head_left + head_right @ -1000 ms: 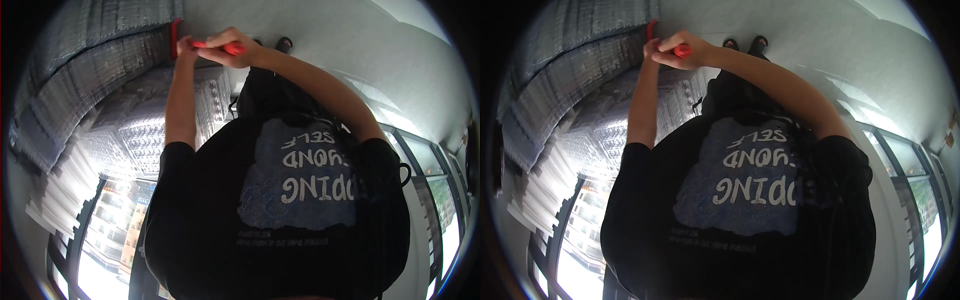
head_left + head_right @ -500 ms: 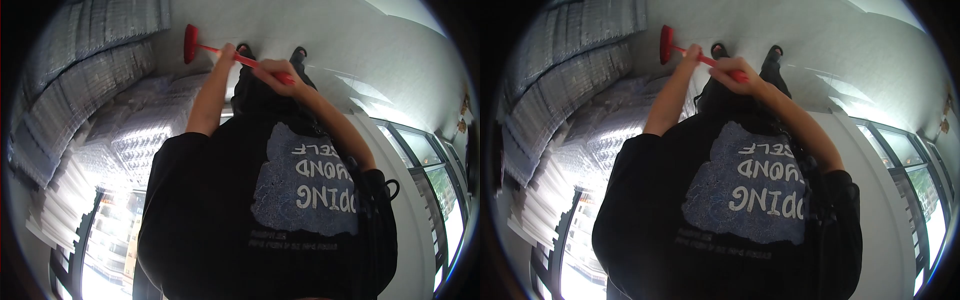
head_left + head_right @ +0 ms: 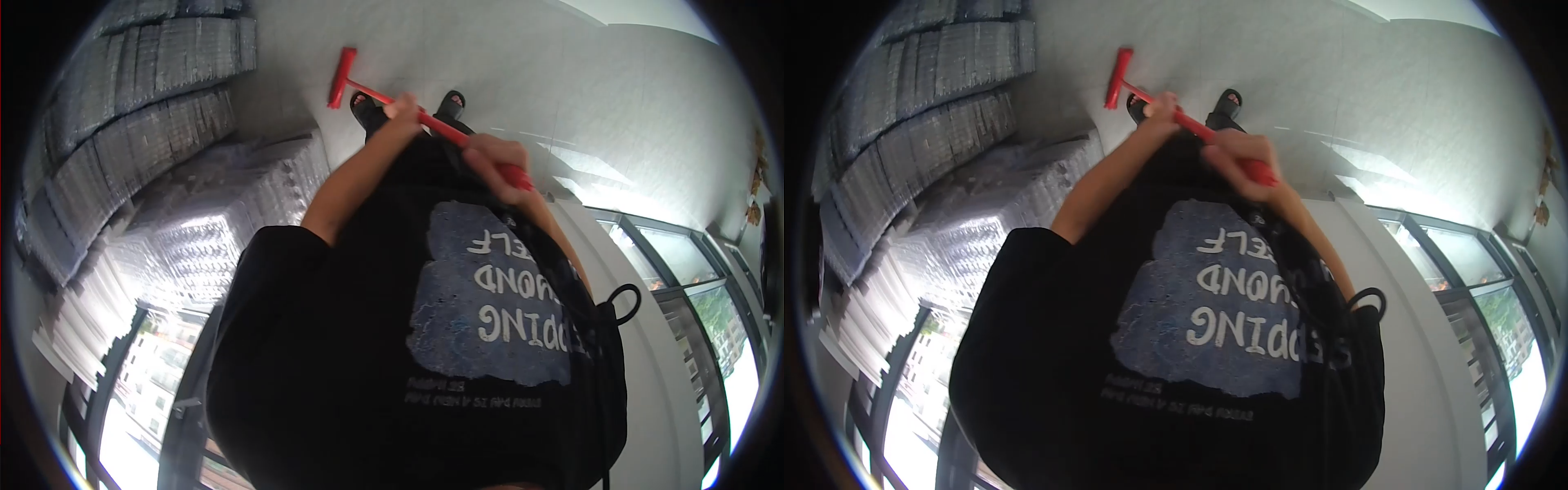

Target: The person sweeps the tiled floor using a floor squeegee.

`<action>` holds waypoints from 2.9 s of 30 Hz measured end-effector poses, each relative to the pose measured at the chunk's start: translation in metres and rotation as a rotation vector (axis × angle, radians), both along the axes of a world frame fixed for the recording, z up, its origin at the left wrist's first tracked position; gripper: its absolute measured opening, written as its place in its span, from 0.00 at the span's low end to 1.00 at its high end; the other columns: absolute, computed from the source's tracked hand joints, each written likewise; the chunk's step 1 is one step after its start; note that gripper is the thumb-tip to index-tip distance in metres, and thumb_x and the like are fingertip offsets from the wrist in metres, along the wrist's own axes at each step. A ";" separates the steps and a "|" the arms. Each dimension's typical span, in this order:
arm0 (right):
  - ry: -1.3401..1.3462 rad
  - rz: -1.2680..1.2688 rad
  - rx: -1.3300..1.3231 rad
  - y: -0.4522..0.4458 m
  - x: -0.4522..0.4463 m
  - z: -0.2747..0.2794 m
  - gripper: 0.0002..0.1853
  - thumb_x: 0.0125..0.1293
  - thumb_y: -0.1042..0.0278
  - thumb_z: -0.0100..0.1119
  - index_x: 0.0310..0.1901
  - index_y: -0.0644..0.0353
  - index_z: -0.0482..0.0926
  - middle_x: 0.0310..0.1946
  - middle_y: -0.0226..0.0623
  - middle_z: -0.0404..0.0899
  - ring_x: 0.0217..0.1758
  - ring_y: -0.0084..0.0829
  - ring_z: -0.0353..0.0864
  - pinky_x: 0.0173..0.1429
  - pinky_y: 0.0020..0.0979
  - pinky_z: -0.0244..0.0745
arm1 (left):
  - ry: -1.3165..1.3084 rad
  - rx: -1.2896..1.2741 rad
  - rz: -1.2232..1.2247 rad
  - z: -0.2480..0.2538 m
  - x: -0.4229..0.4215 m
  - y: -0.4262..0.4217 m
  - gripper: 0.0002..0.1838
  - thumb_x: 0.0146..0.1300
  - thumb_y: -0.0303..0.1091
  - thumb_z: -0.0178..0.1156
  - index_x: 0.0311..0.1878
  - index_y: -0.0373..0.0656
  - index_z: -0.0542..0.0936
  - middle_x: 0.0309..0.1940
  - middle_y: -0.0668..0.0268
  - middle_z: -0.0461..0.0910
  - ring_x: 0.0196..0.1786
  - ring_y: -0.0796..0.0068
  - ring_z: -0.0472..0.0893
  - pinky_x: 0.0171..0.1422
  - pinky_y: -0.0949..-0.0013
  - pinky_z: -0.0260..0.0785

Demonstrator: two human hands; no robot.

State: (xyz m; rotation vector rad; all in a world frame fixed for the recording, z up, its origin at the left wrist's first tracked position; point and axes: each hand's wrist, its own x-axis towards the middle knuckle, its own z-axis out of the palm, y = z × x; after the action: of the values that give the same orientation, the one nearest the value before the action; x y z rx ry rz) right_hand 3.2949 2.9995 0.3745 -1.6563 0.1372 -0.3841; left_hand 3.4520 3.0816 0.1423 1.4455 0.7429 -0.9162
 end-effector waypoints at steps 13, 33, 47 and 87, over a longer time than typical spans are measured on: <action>-0.091 0.075 0.125 0.018 0.168 -0.076 0.07 0.66 0.73 0.60 0.31 0.66 0.79 0.18 0.37 0.68 0.22 0.22 0.64 0.29 0.30 0.62 | -0.269 0.051 -0.072 -0.027 0.206 0.064 0.15 0.61 0.40 0.57 0.40 0.37 0.71 0.26 0.58 0.71 0.29 0.65 0.77 0.29 0.61 0.75; -0.187 0.011 -0.083 -0.049 0.014 0.027 0.13 0.54 0.78 0.64 0.19 0.62 0.70 0.18 0.36 0.72 0.25 0.40 0.74 0.37 0.38 0.72 | 0.182 -0.125 0.149 0.012 0.007 -0.060 0.09 0.65 0.28 0.48 0.47 0.46 0.64 0.23 0.63 0.70 0.21 0.69 0.72 0.22 0.64 0.69; -0.250 0.094 0.016 -0.076 0.133 -0.092 0.14 0.61 0.80 0.61 0.22 0.66 0.67 0.16 0.37 0.64 0.19 0.32 0.62 0.26 0.33 0.57 | -0.115 0.005 -0.152 -0.032 0.161 -0.042 0.04 0.59 0.26 0.48 0.34 0.41 0.73 0.27 0.62 0.71 0.32 0.67 0.76 0.31 0.66 0.72; 0.224 -0.302 -0.094 -0.174 -0.085 -0.036 0.11 0.64 0.70 0.49 0.27 0.66 0.77 0.23 0.40 0.75 0.23 0.36 0.77 0.30 0.32 0.71 | -0.120 0.264 -0.279 -0.150 -0.029 -0.191 0.09 0.58 0.30 0.54 0.35 0.34 0.77 0.19 0.62 0.77 0.20 0.66 0.80 0.23 0.62 0.74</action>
State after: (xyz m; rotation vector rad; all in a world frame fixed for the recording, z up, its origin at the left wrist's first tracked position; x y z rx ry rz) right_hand 3.2096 2.8257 0.3389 -1.7727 0.5487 -0.4361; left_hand 3.4228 2.8901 -0.0073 1.8552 0.5978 -0.9574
